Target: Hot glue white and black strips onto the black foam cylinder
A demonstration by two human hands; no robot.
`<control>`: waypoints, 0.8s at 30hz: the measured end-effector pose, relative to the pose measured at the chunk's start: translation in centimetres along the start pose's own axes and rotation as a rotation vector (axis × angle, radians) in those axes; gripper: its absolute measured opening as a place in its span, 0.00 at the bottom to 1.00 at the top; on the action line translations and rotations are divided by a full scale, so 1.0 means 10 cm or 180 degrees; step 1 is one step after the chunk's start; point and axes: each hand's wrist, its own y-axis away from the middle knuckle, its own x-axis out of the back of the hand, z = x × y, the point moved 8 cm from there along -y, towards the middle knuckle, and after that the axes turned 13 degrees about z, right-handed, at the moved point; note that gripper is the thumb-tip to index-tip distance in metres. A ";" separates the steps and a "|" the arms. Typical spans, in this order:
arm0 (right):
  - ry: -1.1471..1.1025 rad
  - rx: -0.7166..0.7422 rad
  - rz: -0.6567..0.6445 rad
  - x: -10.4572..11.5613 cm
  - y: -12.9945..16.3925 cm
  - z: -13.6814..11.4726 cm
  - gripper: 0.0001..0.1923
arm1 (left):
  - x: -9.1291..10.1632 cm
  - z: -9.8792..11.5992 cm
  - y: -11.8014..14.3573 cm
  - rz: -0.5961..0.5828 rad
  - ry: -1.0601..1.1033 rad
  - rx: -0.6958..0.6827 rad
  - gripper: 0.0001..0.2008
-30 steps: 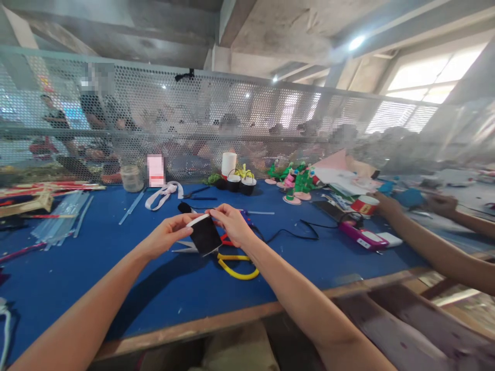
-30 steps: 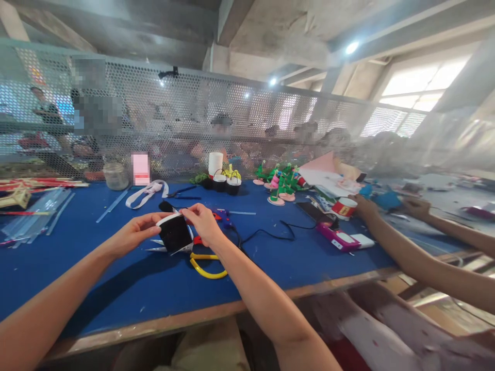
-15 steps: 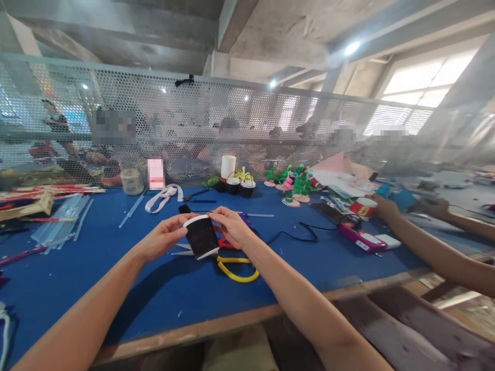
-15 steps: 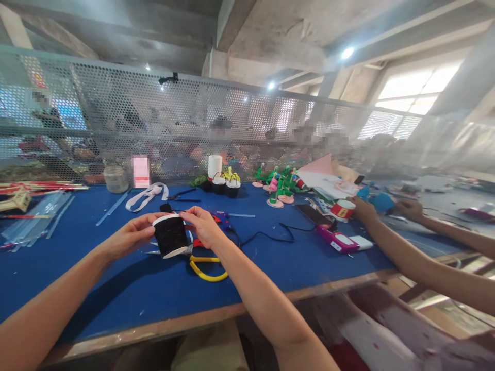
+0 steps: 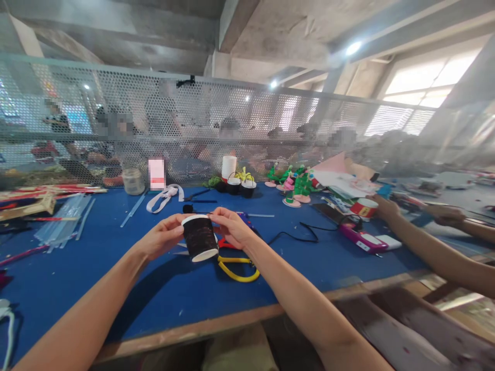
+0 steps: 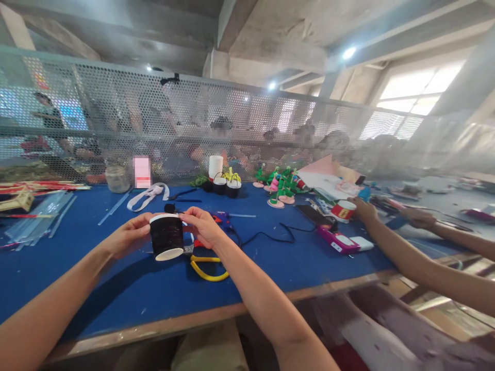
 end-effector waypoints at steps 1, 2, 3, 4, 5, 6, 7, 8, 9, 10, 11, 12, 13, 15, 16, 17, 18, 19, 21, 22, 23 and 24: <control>-0.0002 -0.0022 -0.0023 0.00 0.00 0.01 0.15 | 0.00 0.00 0.00 -0.0015 0.0030 0.0008 0.06; 0.0005 -0.0046 -0.0038 -0.01 0.00 0.02 0.15 | 0.00 0.00 0.01 -0.0026 0.0053 0.0004 0.05; 0.0017 -0.0069 -0.0050 -0.01 0.00 0.03 0.15 | 0.00 0.01 0.01 -0.0033 0.0067 -0.0006 0.05; 0.0024 -0.0083 -0.0058 -0.01 0.00 0.03 0.15 | 0.00 0.01 0.01 -0.0030 0.0075 -0.0022 0.05; 0.0026 -0.0090 -0.0069 -0.02 0.00 0.04 0.15 | 0.01 0.02 0.01 -0.0023 0.0079 -0.0039 0.05; 0.0022 -0.0089 -0.0085 -0.02 0.01 0.04 0.15 | 0.01 0.02 0.01 -0.0014 0.0082 -0.0052 0.05; 0.0017 -0.0085 -0.0106 -0.03 0.01 0.04 0.15 | 0.01 0.03 0.01 -0.0006 0.0081 -0.0057 0.05; 0.0012 -0.0082 -0.0126 -0.03 0.01 0.03 0.15 | 0.01 0.03 0.01 0.0004 0.0078 -0.0064 0.06; 0.0013 -0.0080 -0.0142 -0.04 0.02 0.03 0.15 | 0.01 0.03 0.01 0.0016 0.0064 -0.0066 0.06; 0.0023 -0.0085 -0.0156 -0.04 0.03 0.02 0.15 | 0.01 0.03 0.01 0.0028 0.0040 -0.0064 0.06; 0.0037 -0.0087 -0.0169 -0.05 0.03 0.02 0.15 | 0.01 0.03 0.01 0.0042 0.0011 -0.0052 0.06; 0.0050 -0.0082 -0.0181 -0.05 0.04 0.00 0.15 | 0.00 0.02 0.01 0.0056 -0.0017 -0.0032 0.06; 0.0061 -0.0066 -0.0193 -0.05 0.04 -0.01 0.15 | 0.00 0.01 0.02 0.0069 -0.0044 -0.0007 0.06; 0.0087 -0.0005 -0.0209 -0.04 0.05 -0.04 0.15 | 0.00 -0.01 0.02 0.0101 -0.0107 0.0062 0.07; 0.0118 0.0036 -0.0199 -0.03 0.04 -0.06 0.14 | 0.02 -0.03 0.01 0.0123 -0.0152 0.0098 0.07; 0.0170 0.0088 -0.0174 -0.01 0.03 -0.07 0.14 | 0.04 -0.04 0.00 0.0154 -0.0218 0.0138 0.08; 0.0242 0.0153 -0.0131 0.01 0.02 -0.08 0.15 | 0.08 -0.06 -0.02 0.0199 -0.0312 0.0174 0.09; 0.0335 0.0232 -0.0074 0.04 0.00 -0.10 0.15 | 0.13 -0.09 -0.04 0.0276 -0.0427 0.0208 0.11; 0.0603 0.0454 0.0068 0.10 -0.04 -0.13 0.14 | 0.29 -0.12 -0.10 0.0535 -0.0762 0.0222 0.14; 0.0776 0.0599 0.0144 0.13 -0.05 -0.16 0.13 | 0.39 -0.13 -0.13 0.0764 -0.0954 0.0218 0.15; 0.0977 0.0764 0.0215 0.15 -0.06 -0.19 0.12 | 0.49 -0.13 -0.16 0.1030 -0.1203 0.0164 0.16; 0.1206 0.0942 0.0273 0.16 -0.06 -0.22 0.10 | 0.58 -0.10 -0.17 0.1304 -0.1507 0.0047 0.17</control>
